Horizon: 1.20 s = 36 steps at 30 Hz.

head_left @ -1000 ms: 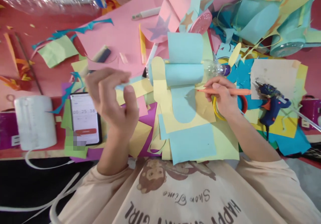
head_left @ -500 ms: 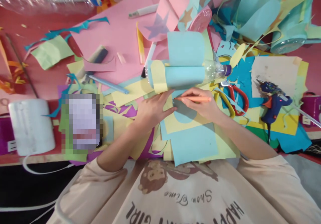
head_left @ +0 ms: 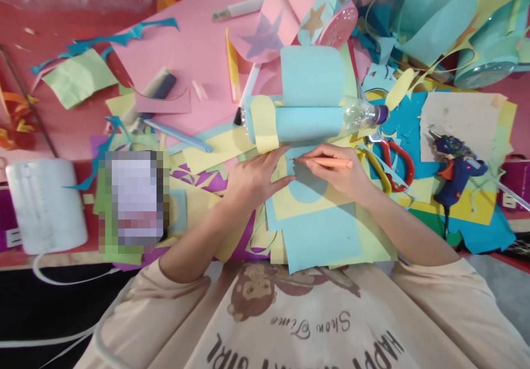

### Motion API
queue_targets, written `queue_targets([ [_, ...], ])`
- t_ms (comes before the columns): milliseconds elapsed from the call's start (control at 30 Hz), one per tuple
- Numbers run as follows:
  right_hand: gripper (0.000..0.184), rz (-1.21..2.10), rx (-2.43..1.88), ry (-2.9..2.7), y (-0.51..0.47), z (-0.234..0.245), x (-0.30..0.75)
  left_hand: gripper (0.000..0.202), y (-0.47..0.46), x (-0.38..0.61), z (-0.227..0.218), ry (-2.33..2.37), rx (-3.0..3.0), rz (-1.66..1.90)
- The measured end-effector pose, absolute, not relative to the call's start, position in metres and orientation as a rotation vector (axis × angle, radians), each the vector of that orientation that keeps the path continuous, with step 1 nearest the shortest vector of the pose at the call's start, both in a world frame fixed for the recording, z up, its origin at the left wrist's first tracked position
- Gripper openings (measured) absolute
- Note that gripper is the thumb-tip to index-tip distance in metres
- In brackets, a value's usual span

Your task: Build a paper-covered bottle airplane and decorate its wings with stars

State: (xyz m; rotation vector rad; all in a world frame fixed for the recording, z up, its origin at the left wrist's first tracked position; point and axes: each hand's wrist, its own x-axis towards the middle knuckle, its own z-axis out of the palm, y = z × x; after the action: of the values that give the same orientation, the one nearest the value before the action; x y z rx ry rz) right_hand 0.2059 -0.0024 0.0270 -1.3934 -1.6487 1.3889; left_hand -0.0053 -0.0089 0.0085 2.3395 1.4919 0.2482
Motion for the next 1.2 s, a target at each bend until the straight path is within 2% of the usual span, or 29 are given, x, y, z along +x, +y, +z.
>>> queue_targets([
  [567,0.009,1.264,-1.507,-1.631,0.004,0.035,0.231,0.049,-0.01,-0.007,0.007,1.523,2.388,0.276],
  [833,0.012,1.155,-1.592,-1.643,0.005,0.038,0.238,0.049,-0.011,-0.008,0.007,1.503,2.424,0.275],
  [1200,0.021,1.296,-1.298,-1.558,0.014,0.026,0.242,0.06,-0.014,0.002,0.004,1.601,2.442,0.126],
])
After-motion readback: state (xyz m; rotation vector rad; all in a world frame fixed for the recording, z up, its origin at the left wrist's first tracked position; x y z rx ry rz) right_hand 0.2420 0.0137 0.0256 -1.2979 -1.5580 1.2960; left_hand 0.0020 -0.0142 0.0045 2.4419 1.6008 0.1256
